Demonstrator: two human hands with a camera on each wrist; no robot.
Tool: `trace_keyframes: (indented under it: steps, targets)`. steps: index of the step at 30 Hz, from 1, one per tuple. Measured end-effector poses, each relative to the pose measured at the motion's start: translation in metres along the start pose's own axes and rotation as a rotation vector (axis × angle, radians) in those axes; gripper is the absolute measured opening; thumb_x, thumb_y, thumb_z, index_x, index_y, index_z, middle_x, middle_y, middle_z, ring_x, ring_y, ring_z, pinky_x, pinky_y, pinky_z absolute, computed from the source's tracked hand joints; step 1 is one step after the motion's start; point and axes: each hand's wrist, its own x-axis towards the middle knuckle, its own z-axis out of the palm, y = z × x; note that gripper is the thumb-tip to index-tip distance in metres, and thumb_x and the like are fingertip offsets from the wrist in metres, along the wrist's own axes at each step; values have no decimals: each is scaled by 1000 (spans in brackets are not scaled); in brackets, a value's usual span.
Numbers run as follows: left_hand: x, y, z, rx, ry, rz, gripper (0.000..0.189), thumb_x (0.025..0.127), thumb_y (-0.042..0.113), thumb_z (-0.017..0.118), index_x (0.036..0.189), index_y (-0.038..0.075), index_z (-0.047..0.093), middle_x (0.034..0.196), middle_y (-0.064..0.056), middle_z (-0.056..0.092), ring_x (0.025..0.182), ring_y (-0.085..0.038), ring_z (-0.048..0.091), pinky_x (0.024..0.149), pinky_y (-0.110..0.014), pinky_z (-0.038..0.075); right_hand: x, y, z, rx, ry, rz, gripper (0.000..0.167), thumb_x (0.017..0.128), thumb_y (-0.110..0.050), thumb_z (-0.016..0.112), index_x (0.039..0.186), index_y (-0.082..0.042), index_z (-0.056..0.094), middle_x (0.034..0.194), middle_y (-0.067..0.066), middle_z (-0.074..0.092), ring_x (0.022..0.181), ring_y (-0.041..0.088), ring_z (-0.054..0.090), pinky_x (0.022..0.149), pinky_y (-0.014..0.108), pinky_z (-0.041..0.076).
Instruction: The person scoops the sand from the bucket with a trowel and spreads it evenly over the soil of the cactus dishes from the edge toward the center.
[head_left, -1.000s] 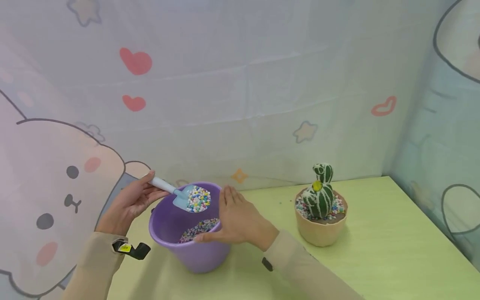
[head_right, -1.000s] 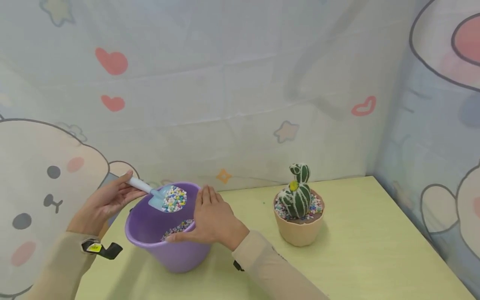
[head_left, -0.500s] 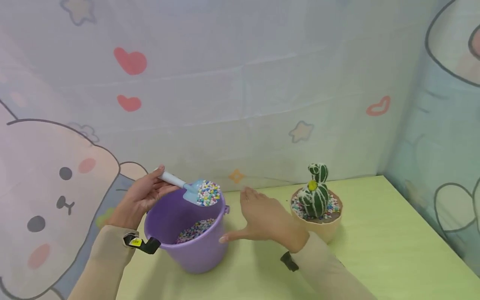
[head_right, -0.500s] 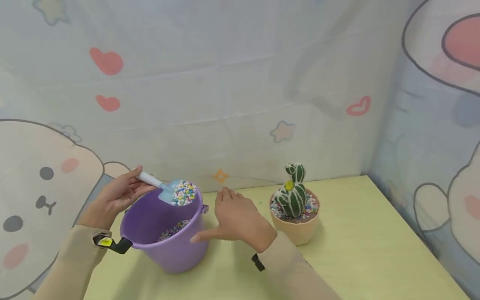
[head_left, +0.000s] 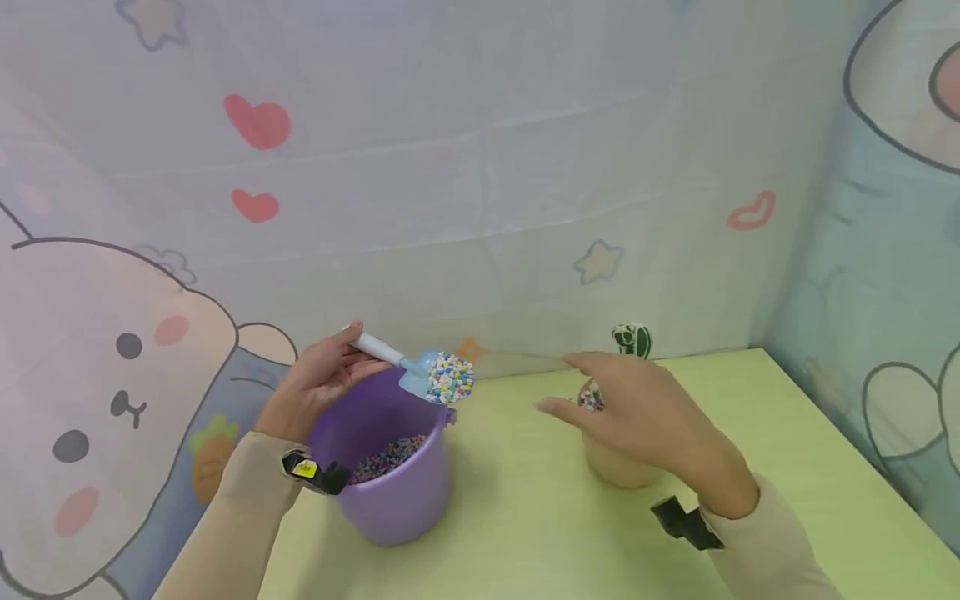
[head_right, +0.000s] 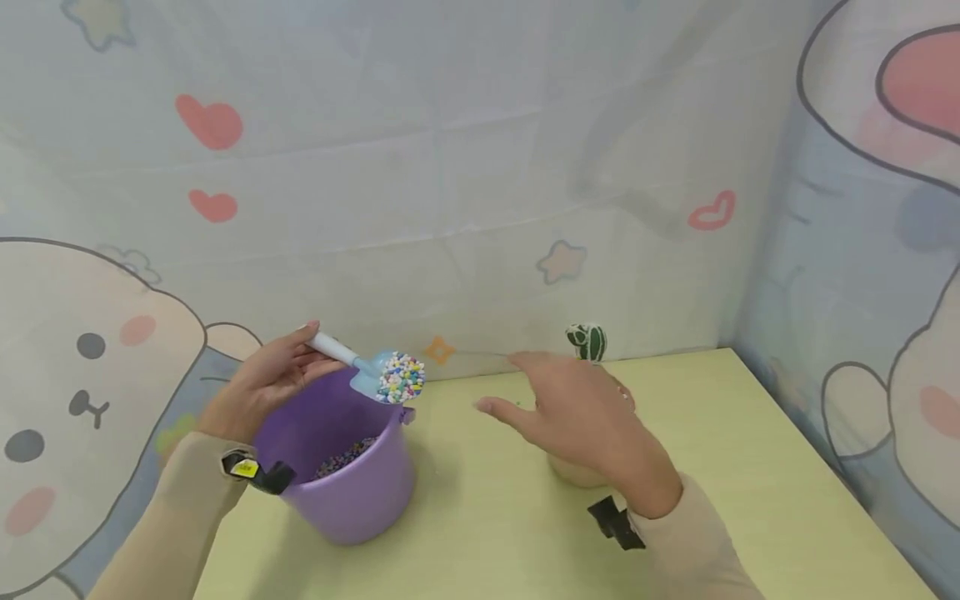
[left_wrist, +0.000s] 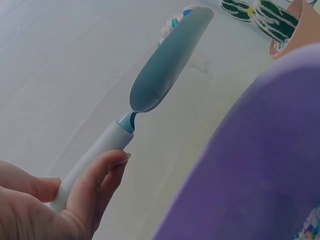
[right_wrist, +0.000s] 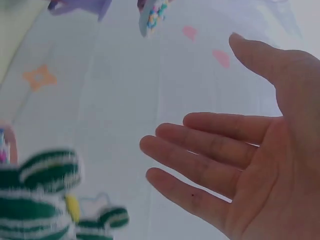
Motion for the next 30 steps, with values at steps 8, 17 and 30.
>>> trace_keyframes:
  steps: [8,17,30]
  targets:
    - [11,-11,18,38,15,21,31,114,25,41,136,4,47,106,-25,67,133,-42,55,103,-39,60,-14,35,-23,31,54,72,60,99,-56,68,132,-7,71,121,11,78,80,19,71,84,47,63]
    - [25,-28,35,36,33,2,49,115,21,36,163,14,31,136,-37,50,145,-45,41,110,-43,54,-25,73,-24,38,32,130,81,94,-63,72,142,1,60,142,22,67,129,44,65,107,64,56]
    - [44,-47,74,-4,86,-14,48,115,19,40,161,10,37,118,-29,56,146,-48,47,116,-53,47,-29,126,-5,35,-92,209,92,95,-62,70,149,9,48,150,34,54,139,56,51,111,71,49]
